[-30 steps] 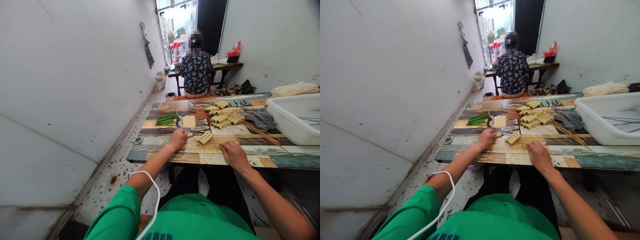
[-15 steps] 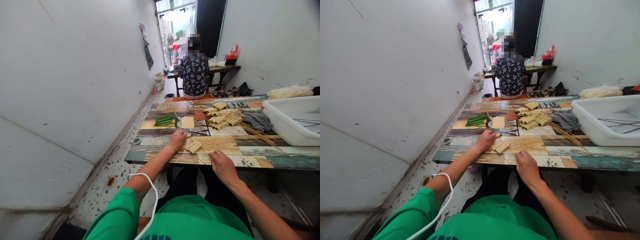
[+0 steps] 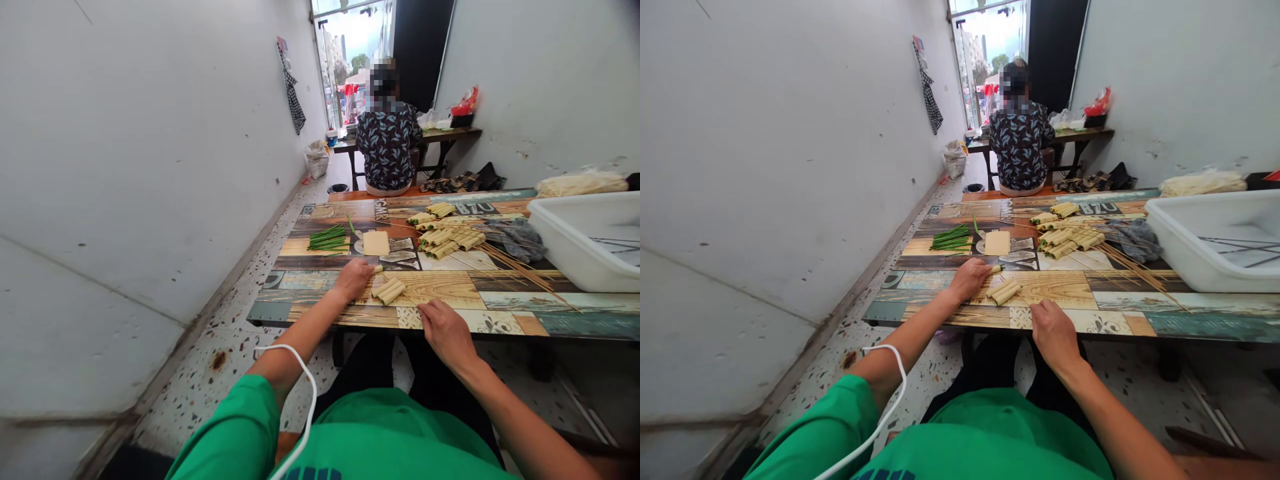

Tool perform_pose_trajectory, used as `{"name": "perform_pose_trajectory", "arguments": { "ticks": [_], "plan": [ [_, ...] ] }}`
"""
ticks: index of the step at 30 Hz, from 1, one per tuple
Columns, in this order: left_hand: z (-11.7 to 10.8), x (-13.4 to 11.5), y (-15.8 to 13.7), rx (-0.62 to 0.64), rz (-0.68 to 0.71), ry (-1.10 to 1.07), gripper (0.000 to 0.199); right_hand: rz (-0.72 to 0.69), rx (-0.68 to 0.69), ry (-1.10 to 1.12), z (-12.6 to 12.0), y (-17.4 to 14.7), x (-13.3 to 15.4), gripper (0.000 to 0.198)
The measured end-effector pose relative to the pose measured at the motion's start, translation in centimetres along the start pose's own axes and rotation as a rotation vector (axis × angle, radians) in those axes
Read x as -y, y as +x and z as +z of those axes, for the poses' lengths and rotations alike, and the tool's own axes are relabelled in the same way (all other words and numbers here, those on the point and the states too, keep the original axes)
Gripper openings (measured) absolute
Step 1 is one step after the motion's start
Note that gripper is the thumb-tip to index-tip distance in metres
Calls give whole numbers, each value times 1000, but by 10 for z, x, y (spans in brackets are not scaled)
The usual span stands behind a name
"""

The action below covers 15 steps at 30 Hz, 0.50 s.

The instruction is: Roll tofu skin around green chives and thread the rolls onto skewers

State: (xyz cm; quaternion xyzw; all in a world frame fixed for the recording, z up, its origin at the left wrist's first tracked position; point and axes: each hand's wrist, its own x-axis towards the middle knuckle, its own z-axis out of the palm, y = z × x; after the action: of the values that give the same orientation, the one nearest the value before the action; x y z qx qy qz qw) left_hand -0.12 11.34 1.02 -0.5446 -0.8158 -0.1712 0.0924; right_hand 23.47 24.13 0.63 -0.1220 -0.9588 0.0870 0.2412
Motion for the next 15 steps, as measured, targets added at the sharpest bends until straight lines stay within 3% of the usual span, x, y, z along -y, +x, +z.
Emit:
{"name": "perform_pose_trajectory", "arguments": {
  "ticks": [15],
  "plan": [
    [-6,-4,1,38,3,42,34,46,74,-16,-5,4,6,24]
  ]
}}
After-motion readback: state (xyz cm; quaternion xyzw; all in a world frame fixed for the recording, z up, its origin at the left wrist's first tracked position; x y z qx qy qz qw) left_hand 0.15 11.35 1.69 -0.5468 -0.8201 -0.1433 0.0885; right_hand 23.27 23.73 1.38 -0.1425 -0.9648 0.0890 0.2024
